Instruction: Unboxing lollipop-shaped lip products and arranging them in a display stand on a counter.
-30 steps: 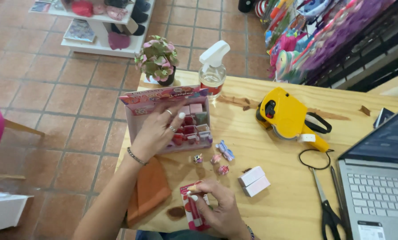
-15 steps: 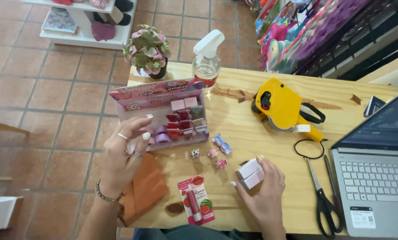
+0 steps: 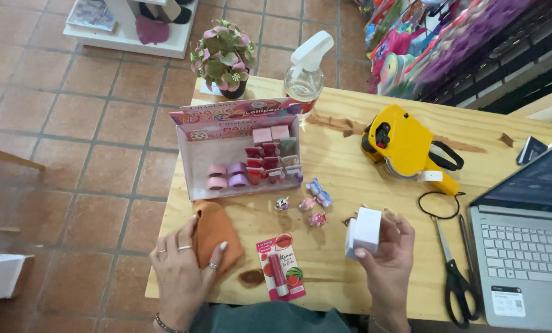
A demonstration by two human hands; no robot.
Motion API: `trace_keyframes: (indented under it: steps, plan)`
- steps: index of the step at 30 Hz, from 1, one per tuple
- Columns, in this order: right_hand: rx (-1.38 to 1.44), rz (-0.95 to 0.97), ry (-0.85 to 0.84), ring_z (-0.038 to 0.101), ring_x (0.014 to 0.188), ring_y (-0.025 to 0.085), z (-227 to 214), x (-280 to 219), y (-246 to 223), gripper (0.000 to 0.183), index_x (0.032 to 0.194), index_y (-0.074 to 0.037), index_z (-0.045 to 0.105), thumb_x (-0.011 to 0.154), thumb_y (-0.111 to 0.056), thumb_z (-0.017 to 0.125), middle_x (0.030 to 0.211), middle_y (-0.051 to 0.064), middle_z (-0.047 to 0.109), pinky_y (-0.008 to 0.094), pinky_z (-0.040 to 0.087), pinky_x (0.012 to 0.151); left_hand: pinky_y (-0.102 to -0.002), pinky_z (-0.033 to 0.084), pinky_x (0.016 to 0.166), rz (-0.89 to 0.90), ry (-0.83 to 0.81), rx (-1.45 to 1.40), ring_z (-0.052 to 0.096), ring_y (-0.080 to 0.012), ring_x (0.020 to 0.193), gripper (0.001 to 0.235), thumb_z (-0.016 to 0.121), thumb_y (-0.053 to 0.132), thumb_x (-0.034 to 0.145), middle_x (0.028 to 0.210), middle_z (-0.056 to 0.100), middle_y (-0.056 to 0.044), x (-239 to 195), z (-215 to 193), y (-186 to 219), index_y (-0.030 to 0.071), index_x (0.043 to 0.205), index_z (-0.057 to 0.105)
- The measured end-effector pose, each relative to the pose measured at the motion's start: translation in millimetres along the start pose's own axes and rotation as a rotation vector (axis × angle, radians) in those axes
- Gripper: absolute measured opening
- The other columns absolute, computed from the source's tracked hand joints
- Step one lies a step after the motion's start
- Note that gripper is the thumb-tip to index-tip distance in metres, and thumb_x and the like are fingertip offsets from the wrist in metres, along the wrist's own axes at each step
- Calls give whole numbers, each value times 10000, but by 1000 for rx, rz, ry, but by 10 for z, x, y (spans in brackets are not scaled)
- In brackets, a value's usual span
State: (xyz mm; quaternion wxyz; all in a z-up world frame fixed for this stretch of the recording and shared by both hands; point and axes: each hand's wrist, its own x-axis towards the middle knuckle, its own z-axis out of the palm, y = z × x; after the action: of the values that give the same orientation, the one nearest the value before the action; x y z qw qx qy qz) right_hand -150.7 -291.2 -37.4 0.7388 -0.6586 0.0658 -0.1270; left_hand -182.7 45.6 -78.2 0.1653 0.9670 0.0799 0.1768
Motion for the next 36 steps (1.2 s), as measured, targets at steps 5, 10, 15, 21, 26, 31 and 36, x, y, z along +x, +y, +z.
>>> trace_keyframes:
  steps: [5,10,15,21,26,31,36]
  plan:
    - [548,59,-390,620,1194,390,183,-9,-49,1027,1484,-75,361,776,-431,1014,1366,317,532,570,543,995,-404,452,912,-131,-26,-406,668,-268,1028,400,684,329,906,1148,726,-43,-116,-19,23,129,1248,637]
    - [597,159,-574,650,1193,427,430,-87,-61,934,1428,-72,419,790,-371,1033,1393,252,577,556,566,991,-307,526,905,-245,71,-761,677,-191,974,330,681,222,926,1061,706,-78,-63,-289,214,43,1200,640]
    - [-498,-195,-644,617,1292,213,591,-134,-147,800,1376,-68,514,713,-192,944,1396,106,640,323,465,1104,-326,545,947,-210,123,-804,682,-224,1040,379,688,213,923,1131,687,-114,-32,-269,214,27,1238,591]
    - [-826,-669,-752,466,1384,378,897,-100,-115,755,1412,-8,466,777,-160,845,1439,177,552,487,352,1199,-284,485,936,-277,161,-797,567,-174,920,689,706,234,915,939,496,-55,2,-257,221,52,1528,452]
    - [-498,-419,-848,583,1346,320,888,-216,-74,809,1423,-39,439,784,-195,911,1425,165,587,409,448,1141,-358,540,940,-19,132,-748,669,-254,1017,461,627,259,978,1116,653,-132,-38,-331,383,36,1380,591]
    - [-284,-255,-710,661,1296,257,993,-281,-101,927,1383,-15,435,669,-253,975,1397,166,609,358,554,1094,-337,566,835,151,15,-902,672,-238,898,349,566,261,1024,1023,636,-124,-82,-418,574,54,1285,668]
    - [-281,-358,-751,688,1226,249,1076,-409,-314,849,1324,-93,483,676,-354,965,1334,139,689,360,570,989,-329,556,813,41,90,-967,683,-222,898,282,537,251,1020,994,700,-112,2,-549,619,50,1136,696]
